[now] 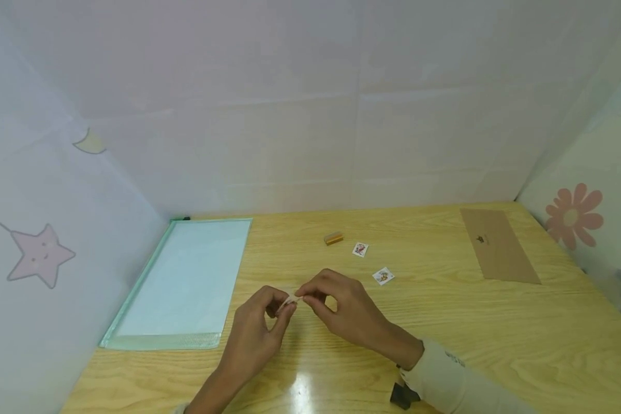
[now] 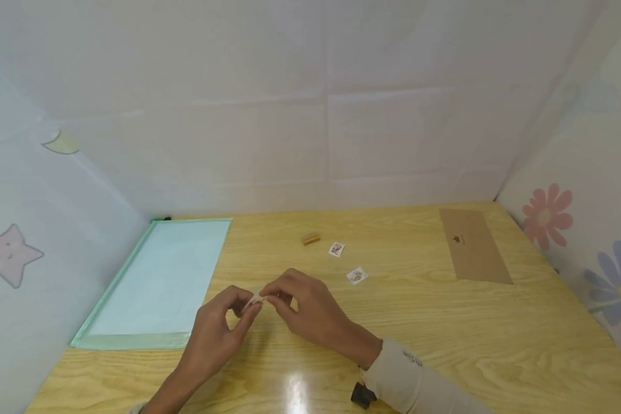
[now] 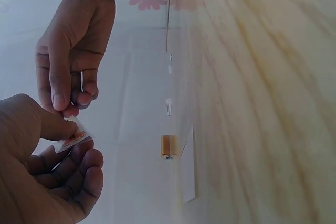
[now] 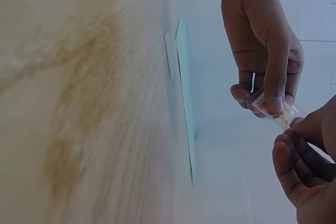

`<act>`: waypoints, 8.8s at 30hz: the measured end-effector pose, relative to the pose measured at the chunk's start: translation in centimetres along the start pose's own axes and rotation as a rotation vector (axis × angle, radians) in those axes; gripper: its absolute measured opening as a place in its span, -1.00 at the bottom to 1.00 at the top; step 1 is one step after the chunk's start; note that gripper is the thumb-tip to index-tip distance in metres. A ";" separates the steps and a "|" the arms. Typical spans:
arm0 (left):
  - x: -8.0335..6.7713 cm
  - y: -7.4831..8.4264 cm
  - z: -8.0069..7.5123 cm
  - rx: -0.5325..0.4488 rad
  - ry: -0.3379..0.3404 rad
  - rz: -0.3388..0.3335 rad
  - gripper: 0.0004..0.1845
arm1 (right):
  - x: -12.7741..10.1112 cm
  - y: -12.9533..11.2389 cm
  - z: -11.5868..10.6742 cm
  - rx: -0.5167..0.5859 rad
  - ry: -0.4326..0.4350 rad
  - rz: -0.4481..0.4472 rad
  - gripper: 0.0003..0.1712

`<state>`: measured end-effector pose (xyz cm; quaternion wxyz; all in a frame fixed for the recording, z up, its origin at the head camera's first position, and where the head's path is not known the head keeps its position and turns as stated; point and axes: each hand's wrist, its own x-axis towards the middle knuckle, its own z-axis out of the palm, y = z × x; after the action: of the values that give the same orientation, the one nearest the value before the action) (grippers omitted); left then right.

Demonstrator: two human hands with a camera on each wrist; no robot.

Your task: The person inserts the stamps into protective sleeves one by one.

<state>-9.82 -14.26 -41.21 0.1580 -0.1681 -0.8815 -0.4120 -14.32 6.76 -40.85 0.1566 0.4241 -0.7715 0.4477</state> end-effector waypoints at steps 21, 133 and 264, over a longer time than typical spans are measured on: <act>1.0 -2.9 -4.3 0.162 -0.081 -0.244 -0.87 | -0.6 1.7 -4.3 -0.062 0.065 0.086 -0.84; -1.6 0.6 -1.3 0.285 -0.075 0.059 -0.37 | -5.7 8.8 -8.3 0.062 -0.107 0.552 -0.43; -1.5 -1.5 -0.5 0.167 -0.358 -0.257 -0.84 | -1.5 2.1 -5.4 -0.132 0.081 0.142 -0.90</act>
<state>-9.04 -15.85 -42.54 -0.0413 -0.1115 -0.9406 -0.3181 -15.87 12.44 -39.98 0.1832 0.3387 -0.8203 0.4228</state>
